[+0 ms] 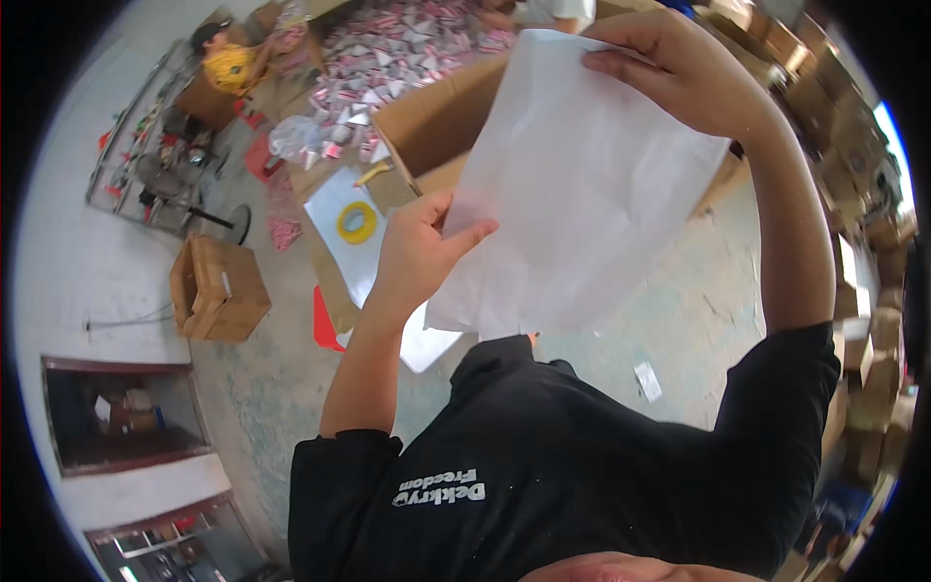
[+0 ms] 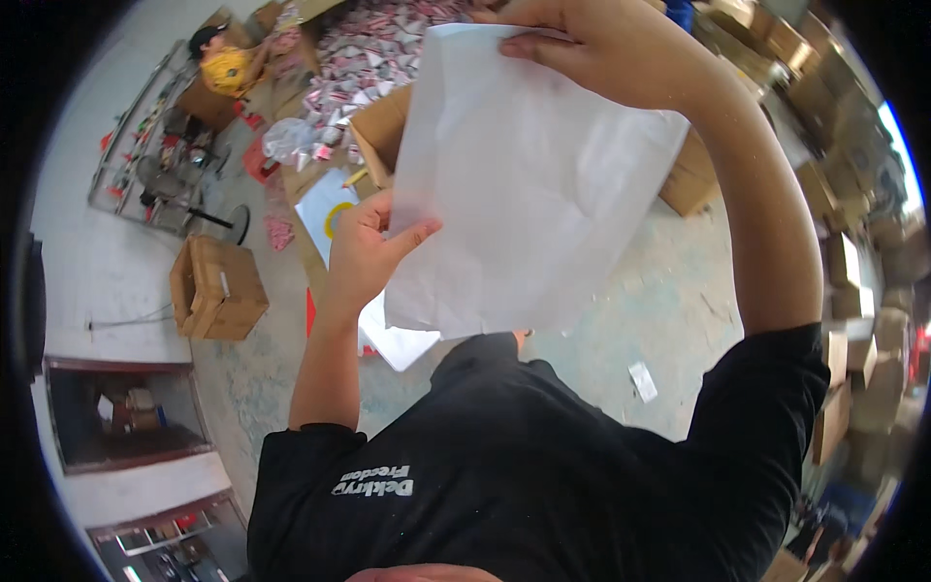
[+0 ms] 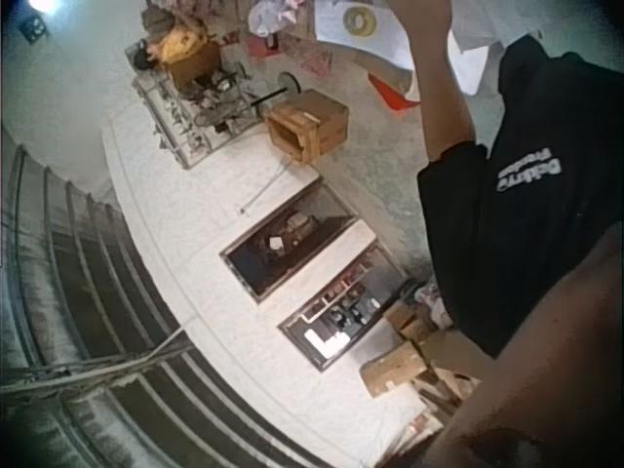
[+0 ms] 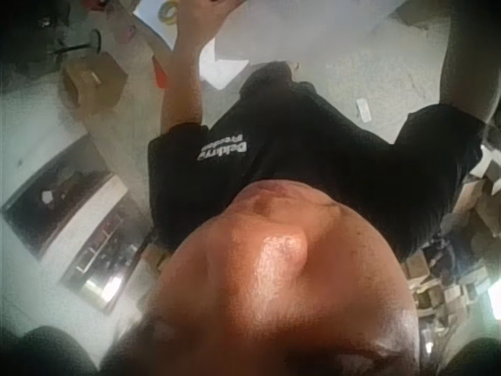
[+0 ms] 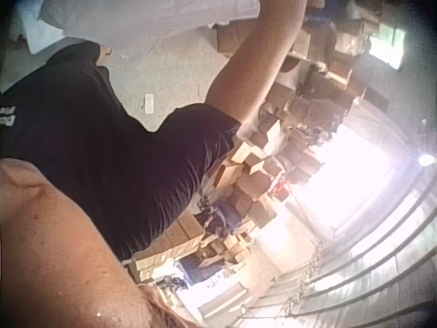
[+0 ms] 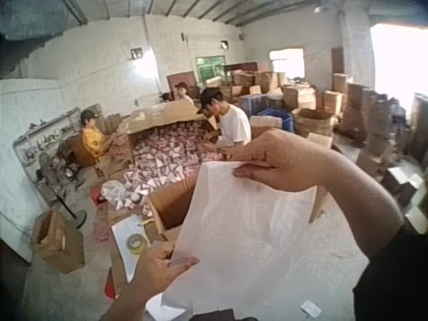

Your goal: The person packs wrapped items into a cardboard box, tapes the box closed using a tape dispenser, and stacks it onto a pile of boxes. The person then brings over another box, lines it with a plastic sheet, and places more wrapped items inside.

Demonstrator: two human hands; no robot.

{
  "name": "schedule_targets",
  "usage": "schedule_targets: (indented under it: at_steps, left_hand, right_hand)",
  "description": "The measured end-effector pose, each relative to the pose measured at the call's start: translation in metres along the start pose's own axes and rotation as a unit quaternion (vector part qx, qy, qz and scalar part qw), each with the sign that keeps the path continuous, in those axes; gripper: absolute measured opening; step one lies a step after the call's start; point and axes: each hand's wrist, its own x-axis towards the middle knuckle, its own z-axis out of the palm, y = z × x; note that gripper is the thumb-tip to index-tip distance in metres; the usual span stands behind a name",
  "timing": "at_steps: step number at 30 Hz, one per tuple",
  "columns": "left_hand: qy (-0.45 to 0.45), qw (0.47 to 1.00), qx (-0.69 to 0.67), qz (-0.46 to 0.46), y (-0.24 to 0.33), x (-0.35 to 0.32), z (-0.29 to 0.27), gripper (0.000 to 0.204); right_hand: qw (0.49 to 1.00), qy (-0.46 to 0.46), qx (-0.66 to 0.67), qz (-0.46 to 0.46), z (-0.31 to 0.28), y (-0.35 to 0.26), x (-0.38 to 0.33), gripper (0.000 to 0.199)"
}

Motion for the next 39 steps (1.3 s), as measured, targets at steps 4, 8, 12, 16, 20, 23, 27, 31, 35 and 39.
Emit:
schedule_targets:
  at_steps: [4,8,12,16,20,23,27,31,35,39]
  left_hand:
    - [0.207,0.965,0.054,0.149,-0.042,0.038,-0.025,0.031]
    - [0.304,0.931,0.074,0.187,-0.058,0.055,-0.058,0.038]
    - [0.280,0.928,0.110,0.220,-0.052,0.120,-0.077,0.046]
    - [0.221,0.925,0.203,0.231,-0.059,0.172,-0.093,0.064]
    - [0.136,0.941,0.256,0.173,-0.069,0.201,-0.097,0.076]
    - [0.105,0.946,0.287,0.105,-0.085,0.218,-0.097,0.074]
    - [0.160,0.939,0.289,0.101,-0.091,0.212,-0.106,0.055]
    - [0.201,0.947,0.237,0.086,-0.066,0.203,-0.094,0.035]
    - [0.079,0.975,0.203,0.047,-0.045,0.215,-0.046,0.028]
    - [-0.072,0.931,0.357,-0.013,-0.063,0.223,0.008,0.055]
  right_hand:
    - [0.989,0.119,0.076,0.035,0.018,0.061,0.047,0.026]
    - [0.956,0.115,0.244,0.113,0.032,0.116,0.098,0.028]
    - [0.938,0.125,0.258,0.197,0.044,0.187,0.124,0.028]
    - [0.899,0.123,0.318,0.273,0.063,0.233,0.145,0.029]
    - [0.812,0.158,0.429,0.364,0.079,0.229,0.149,0.022]
    - [0.810,0.134,0.440,0.363,0.111,0.267,0.149,0.024]
    - [0.842,0.138,0.372,0.366,0.133,0.286,0.151,0.024]
    - [0.901,0.114,0.279,0.311,0.149,0.286,0.150,0.024]
    - [0.914,0.098,0.285,0.272,0.168,0.276,0.148,0.026]
    - [0.937,0.077,0.236,0.244,0.184,0.272,0.156,0.025]
